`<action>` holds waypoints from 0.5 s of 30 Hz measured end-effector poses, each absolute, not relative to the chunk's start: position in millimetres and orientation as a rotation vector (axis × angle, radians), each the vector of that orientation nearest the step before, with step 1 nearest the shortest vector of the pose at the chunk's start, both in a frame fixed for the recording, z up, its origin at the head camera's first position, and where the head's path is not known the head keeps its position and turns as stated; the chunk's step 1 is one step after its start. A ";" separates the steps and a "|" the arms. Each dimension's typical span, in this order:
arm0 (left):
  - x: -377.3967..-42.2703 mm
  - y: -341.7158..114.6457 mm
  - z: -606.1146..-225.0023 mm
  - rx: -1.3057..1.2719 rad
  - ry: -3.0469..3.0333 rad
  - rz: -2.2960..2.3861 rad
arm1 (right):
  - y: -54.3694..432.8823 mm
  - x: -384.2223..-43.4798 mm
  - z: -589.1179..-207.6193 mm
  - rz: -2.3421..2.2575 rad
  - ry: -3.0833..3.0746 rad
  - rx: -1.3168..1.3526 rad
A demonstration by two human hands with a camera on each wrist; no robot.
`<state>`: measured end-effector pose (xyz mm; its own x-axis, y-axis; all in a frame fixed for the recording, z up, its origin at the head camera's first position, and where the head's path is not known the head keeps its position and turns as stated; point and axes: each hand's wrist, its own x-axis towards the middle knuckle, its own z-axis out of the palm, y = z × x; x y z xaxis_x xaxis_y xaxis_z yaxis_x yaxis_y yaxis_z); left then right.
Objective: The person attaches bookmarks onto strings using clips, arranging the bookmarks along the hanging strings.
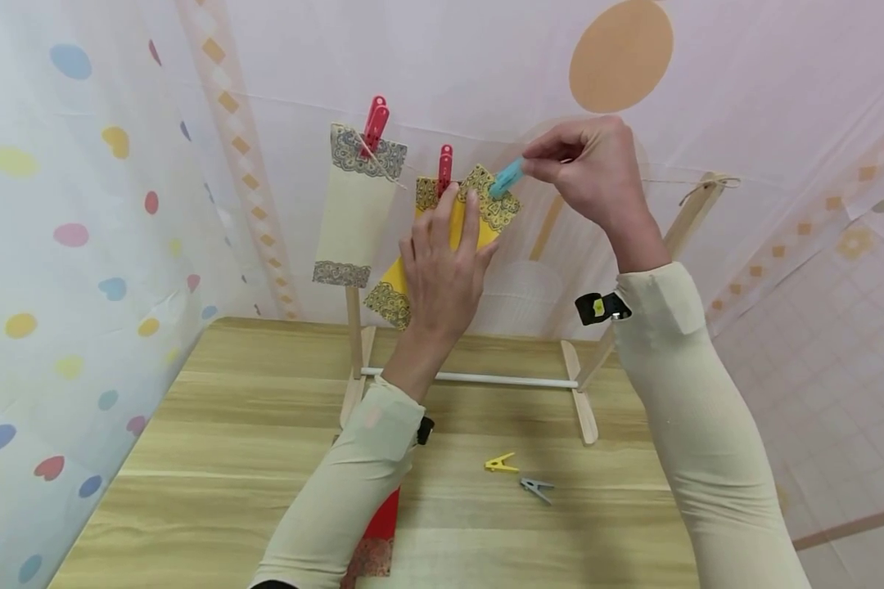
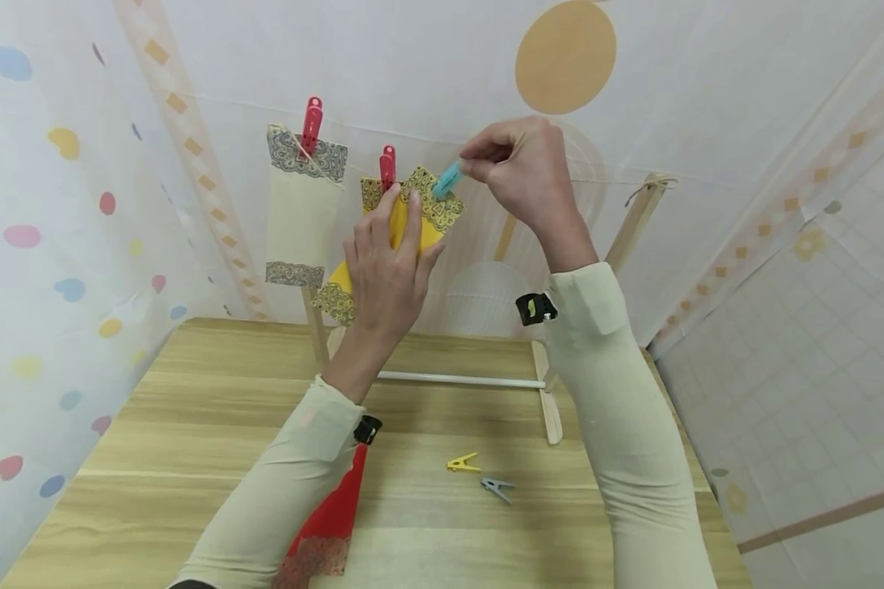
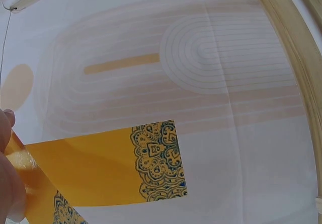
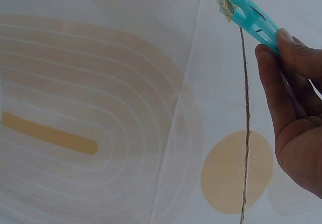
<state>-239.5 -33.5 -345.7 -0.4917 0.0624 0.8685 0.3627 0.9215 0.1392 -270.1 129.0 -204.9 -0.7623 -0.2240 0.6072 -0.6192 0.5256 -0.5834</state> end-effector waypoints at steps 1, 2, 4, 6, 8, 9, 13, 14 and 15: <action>-239.5 -33.1 -345.4 -0.306 -2.066 -0.378 | 129.7 -269.5 -204.2 1.144 -2.304 0.687; -239.3 -32.8 -344.7 -0.307 -2.068 -0.379 | 130.5 -268.9 -203.5 1.145 -2.304 0.687; -239.4 -32.5 -344.0 -0.308 -2.072 -0.380 | 132.0 -267.9 -202.4 1.152 -2.301 0.693; -239.7 -32.7 -344.1 -0.305 -2.074 -0.380 | 133.2 -267.0 -201.7 1.163 -2.301 0.697; -240.1 -33.0 -344.3 -0.299 -2.074 -0.374 | 133.9 -266.9 -201.3 1.169 -2.299 0.701; -240.1 -33.1 -344.4 -0.299 -2.072 -0.372 | 134.0 -267.1 -201.3 1.169 -2.297 0.700; -240.3 -33.5 -344.6 -0.294 -2.072 -0.366 | 132.9 -269.9 -202.8 1.152 -2.293 0.696; -240.6 -33.6 -345.0 -0.294 -2.075 -0.366 | 132.5 -270.7 -203.4 1.148 -2.293 0.692; -240.5 -33.6 -345.1 -0.295 -2.080 -0.367 | 132.2 -271.5 -204.0 1.145 -2.295 0.688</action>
<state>-240.5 -33.6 -345.1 -0.5032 0.0608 0.8620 0.3523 0.9253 0.1404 -271.5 132.2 -204.0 -0.7577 -0.2202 0.6144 -0.6233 0.5233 -0.5811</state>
